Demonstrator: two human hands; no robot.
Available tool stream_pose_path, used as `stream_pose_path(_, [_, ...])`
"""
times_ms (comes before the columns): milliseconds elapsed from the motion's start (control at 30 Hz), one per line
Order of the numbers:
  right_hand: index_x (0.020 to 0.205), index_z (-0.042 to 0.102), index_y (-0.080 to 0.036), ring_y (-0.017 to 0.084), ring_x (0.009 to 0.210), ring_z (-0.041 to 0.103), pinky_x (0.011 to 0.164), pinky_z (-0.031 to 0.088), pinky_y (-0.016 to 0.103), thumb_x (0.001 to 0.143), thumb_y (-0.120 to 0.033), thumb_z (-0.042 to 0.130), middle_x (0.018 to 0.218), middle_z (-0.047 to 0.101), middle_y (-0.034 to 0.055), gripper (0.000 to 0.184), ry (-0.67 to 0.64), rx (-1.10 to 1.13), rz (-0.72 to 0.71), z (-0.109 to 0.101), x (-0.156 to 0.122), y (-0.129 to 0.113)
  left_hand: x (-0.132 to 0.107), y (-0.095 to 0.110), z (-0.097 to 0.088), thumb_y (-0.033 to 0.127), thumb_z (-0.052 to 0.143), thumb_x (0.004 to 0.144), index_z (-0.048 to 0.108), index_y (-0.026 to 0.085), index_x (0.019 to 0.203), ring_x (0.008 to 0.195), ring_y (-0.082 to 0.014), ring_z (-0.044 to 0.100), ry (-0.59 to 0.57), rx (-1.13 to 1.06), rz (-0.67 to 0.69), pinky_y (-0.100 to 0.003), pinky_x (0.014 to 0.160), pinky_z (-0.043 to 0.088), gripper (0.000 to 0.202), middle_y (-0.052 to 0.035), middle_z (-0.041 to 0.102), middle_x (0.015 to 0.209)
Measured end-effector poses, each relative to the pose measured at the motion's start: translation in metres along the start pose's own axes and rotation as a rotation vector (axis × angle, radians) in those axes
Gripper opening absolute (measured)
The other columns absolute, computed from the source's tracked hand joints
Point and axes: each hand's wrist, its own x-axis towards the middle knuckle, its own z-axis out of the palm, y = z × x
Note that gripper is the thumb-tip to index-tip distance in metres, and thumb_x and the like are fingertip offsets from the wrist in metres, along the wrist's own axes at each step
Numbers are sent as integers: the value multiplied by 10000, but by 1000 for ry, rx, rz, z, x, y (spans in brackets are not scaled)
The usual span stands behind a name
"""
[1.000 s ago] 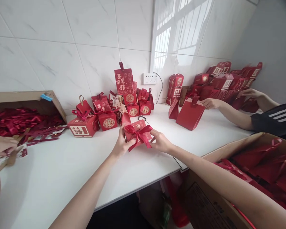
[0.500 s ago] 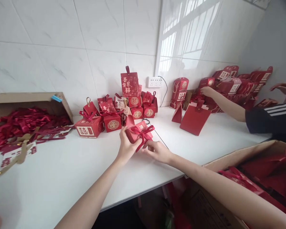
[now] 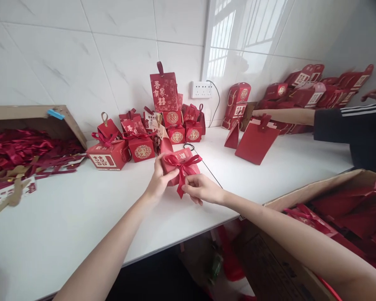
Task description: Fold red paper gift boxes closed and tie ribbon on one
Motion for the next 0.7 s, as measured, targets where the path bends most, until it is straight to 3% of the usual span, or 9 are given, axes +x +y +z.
stream_pose_path(100, [652,481,-181,65,387,463,359,387,168,788,-250,531,463,500,-66,161,-111,57,4,-4,-2,-2,1,7,-6,266,661,655,418,262,1247,1173,-267,489,-136,-95,-112,-424,1036,365,640,-32,559,1195])
stream_pose_path(200, [662,499,-172,71,429,473,363,400,166,771,-226,525,495,502,-54,124,-145,59,0,-6,-2,-2,-1,11,-4,277,639,675,374,276,1280,1139,-252,517,-189,-117,-135,-406,999,398,660,-27,568,1187])
stream_pose_path(433, [680,495,-169,62,393,446,345,395,169,797,-195,485,506,504,-57,120,-147,-73,6,-6,0,0,-1,11,12,350,740,634,376,227,1165,1046,-222,570,-11,104,-74,-364,917,449,655,-41,572,1090])
stream_pose_path(700, [633,446,-175,59,399,456,353,389,153,814,-160,447,489,481,-58,182,-236,-129,-10,-5,0,-1,-2,13,14,294,723,624,383,218,1069,871,-192,620,16,125,-75,-357,807,492,565,-4,603,932])
